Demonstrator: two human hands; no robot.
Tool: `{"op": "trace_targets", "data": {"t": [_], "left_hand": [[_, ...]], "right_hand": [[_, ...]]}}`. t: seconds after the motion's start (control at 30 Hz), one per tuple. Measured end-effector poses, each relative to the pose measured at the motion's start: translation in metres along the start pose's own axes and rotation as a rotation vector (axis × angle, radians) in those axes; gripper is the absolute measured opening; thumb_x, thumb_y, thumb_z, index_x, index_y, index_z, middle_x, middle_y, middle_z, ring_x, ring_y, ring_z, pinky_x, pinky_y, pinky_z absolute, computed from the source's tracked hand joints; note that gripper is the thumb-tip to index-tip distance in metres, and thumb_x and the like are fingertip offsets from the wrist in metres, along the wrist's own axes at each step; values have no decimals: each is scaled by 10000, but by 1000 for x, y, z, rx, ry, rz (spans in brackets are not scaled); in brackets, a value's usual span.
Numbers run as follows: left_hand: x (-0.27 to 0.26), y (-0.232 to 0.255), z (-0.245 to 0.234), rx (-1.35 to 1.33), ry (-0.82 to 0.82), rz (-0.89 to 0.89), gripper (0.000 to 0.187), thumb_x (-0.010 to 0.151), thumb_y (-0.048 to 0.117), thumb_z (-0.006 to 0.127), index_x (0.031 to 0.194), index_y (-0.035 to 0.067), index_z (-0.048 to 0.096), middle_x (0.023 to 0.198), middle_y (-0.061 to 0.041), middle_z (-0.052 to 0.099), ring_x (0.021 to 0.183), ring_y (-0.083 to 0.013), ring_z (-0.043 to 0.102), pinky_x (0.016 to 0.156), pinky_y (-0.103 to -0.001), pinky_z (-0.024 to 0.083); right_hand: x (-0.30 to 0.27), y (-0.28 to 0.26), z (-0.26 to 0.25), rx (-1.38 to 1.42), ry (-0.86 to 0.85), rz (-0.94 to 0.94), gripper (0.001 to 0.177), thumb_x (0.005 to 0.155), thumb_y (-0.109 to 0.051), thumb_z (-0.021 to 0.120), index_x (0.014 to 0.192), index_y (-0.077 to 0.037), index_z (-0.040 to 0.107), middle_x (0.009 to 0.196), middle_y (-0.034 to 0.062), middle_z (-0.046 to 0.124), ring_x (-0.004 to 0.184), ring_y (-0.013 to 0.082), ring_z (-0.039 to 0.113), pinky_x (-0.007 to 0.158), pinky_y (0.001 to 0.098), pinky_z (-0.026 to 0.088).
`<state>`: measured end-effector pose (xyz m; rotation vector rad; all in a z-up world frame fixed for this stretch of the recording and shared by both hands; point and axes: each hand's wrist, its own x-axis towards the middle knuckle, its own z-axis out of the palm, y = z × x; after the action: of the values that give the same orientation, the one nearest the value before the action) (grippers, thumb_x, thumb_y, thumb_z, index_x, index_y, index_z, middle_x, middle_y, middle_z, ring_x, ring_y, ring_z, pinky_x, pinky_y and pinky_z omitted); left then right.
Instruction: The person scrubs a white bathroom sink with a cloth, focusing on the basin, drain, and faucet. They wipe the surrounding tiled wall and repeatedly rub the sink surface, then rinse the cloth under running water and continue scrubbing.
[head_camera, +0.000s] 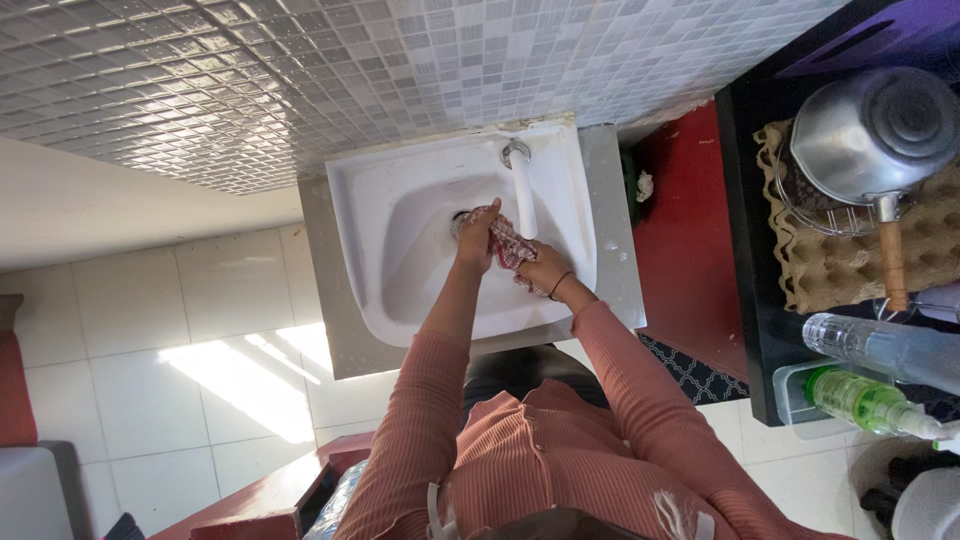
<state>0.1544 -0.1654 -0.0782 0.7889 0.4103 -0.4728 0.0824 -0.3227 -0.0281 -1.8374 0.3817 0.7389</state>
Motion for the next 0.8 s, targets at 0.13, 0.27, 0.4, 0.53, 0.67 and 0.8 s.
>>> {"op": "trace_targets", "data": {"t": [0.13, 0.27, 0.4, 0.53, 0.67, 0.8], "left_hand": [[-21, 24, -18, 635, 122, 159, 406, 864, 86, 819, 1211, 7, 624, 934, -129, 661, 740, -200, 657, 637, -364, 509], [-83, 64, -32, 1363, -173, 658, 855, 644, -5, 835, 1431, 35, 503, 1305, -198, 634, 1212, -375, 614, 1034, -443, 503], [-142, 85, -4, 1230, -464, 402, 1209, 630, 15, 886, 1597, 95, 164, 1486, -171, 510, 1316, -353, 535, 1098, -429, 443], [-157, 75, 4, 520, -213, 62, 1344, 613, 48, 864, 1646, 175, 15, 1238, -133, 647, 1093, -260, 655, 952, -391, 564], [-142, 51, -32, 541, -154, 132, 1063, 654, -5, 859, 1544, 59, 282, 1249, -82, 643, 1104, -170, 650, 928, -335, 561], [-125, 50, -72, 354, -76, 3, 527, 773, 3, 734, 1276, -83, 605, 1095, -134, 692, 934, -212, 704, 807, -344, 591]], "right_hand": [[-22, -16, 9, -368, 111, -82, 569, 808, -139, 692, 1357, -62, 565, 949, 222, 757, 845, 329, 759, 811, 421, 584], [-32, -22, 16, -659, 142, -271, 470, 793, -176, 747, 1236, -73, 631, 1010, 224, 731, 948, 411, 692, 846, 501, 550], [-30, -35, 30, -598, 61, -541, 424, 765, -180, 747, 1148, -47, 623, 1027, 196, 733, 954, 398, 710, 828, 488, 570], [-27, -34, 51, 305, -250, -267, 547, 840, -143, 649, 1346, -12, 491, 1133, 249, 607, 988, 527, 597, 788, 549, 552], [-37, -49, 57, -369, -122, -600, 542, 949, -208, 651, 1402, 8, 448, 1332, 212, 538, 1264, 380, 493, 1097, 525, 354], [-79, -95, 27, -938, 1, -750, 550, 918, -220, 622, 1409, -33, 459, 1385, 158, 546, 1313, 331, 480, 1141, 534, 303]]}}
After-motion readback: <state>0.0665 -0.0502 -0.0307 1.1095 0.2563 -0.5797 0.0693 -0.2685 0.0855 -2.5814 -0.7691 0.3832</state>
